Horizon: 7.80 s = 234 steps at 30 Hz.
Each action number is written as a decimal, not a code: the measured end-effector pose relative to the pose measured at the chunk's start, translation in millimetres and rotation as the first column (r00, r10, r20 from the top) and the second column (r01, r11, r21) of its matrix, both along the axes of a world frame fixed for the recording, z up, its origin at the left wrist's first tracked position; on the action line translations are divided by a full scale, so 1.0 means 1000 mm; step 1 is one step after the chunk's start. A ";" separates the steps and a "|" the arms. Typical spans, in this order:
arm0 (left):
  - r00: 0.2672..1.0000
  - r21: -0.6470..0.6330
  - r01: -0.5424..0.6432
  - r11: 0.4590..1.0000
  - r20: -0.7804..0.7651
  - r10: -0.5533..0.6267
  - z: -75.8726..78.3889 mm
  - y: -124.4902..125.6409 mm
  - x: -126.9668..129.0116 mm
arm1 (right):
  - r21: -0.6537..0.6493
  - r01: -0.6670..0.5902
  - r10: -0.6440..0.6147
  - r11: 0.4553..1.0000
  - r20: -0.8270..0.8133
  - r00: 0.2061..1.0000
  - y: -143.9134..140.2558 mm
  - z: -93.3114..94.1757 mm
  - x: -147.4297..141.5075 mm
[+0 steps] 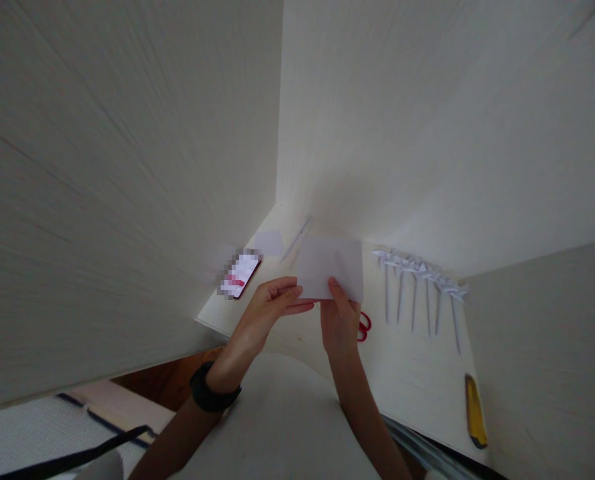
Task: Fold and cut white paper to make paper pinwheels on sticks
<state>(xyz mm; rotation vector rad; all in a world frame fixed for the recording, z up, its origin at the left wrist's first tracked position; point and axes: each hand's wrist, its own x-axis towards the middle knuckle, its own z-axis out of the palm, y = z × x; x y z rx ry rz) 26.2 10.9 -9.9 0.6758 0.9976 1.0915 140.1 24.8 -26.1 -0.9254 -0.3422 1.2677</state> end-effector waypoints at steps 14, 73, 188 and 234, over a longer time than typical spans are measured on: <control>0.993 -0.056 -0.109 0.992 -0.047 0.106 0.012 0.000 -0.004 | 0.155 -0.080 0.064 0.985 0.105 0.992 0.000 -0.002 0.007; 0.995 -0.098 0.069 0.993 -0.065 -0.075 0.041 -0.005 -0.014 | 0.519 -0.260 -0.162 0.814 0.633 0.757 -0.001 0.008 0.025; 0.990 0.098 -0.061 0.993 -0.123 0.073 0.021 -0.005 0.005 | -0.005 -0.135 0.128 0.991 0.354 0.927 -0.009 0.019 0.004; 0.980 0.078 -0.132 0.988 -0.140 0.142 0.023 -0.006 0.004 | 0.014 -0.192 0.179 0.981 0.301 0.937 -0.013 0.014 0.002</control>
